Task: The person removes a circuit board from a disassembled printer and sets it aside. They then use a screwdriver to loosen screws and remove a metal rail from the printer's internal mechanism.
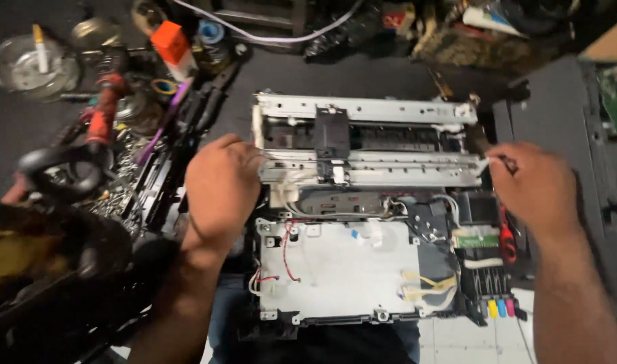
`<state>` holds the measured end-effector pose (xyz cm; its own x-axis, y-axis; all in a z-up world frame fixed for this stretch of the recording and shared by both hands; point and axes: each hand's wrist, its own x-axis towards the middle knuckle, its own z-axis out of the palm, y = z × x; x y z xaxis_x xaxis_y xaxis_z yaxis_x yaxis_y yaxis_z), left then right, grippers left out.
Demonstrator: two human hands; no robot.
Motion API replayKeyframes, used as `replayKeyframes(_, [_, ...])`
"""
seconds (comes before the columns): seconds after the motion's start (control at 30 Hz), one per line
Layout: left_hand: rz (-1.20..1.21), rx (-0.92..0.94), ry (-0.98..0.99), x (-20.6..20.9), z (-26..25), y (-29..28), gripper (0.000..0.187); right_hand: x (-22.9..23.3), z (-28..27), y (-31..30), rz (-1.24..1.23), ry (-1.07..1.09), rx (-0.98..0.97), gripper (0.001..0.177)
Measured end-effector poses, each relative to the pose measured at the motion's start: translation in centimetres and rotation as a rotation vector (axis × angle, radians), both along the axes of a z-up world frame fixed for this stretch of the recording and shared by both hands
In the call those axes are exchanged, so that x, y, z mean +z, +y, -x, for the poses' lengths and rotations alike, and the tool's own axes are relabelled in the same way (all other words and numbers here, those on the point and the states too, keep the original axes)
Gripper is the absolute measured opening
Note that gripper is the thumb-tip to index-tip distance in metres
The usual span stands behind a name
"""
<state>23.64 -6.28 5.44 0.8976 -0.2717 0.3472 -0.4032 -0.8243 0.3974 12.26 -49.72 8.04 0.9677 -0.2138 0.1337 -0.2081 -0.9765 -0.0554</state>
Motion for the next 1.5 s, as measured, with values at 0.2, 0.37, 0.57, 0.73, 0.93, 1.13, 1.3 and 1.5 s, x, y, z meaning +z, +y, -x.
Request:
replayKeyframes(0.2, [0.055,0.016,-0.083,-0.7,0.3,0.1,0.019,-0.6,0.1,0.4,-0.158,-0.081,-0.040,0.019])
replayKeyframes(0.37, [0.061,-0.002,-0.086,-1.6,0.0,0.0,0.014,0.2,-0.2,0.9,-0.289,0.000,-0.239,0.017])
replayKeyframes(0.57, [-0.018,-0.018,-0.072,-3.0,-0.3,-0.7,0.019,-1.1,0.0,-0.5,0.026,-0.045,-0.064,0.018])
replayKeyframes(0.73, [-0.012,0.009,-0.037,-2.9,-0.2,-0.8,0.014,-2.7,0.8,-0.4,0.103,-0.196,0.015,0.017])
replayKeyframes(0.93, [-0.013,-0.034,-0.010,-1.7,0.0,-0.1,0.011,-3.1,0.5,0.6,-0.367,-0.244,-0.137,0.019])
replayKeyframes(1.13, [-0.194,0.011,0.004,-2.1,0.2,0.1,0.012,-5.1,0.3,-0.8,-0.533,-0.443,-0.083,0.018])
replayKeyframes(1.3, [-0.324,0.048,-0.097,-1.8,-0.1,0.3,0.008,-3.1,0.4,0.3,-0.637,-0.472,-0.156,0.016])
replayKeyframes(1.5, [-0.208,0.004,0.004,1.2,0.8,-0.8,0.016,-0.6,-0.2,1.3,-0.724,-0.215,-0.143,0.010])
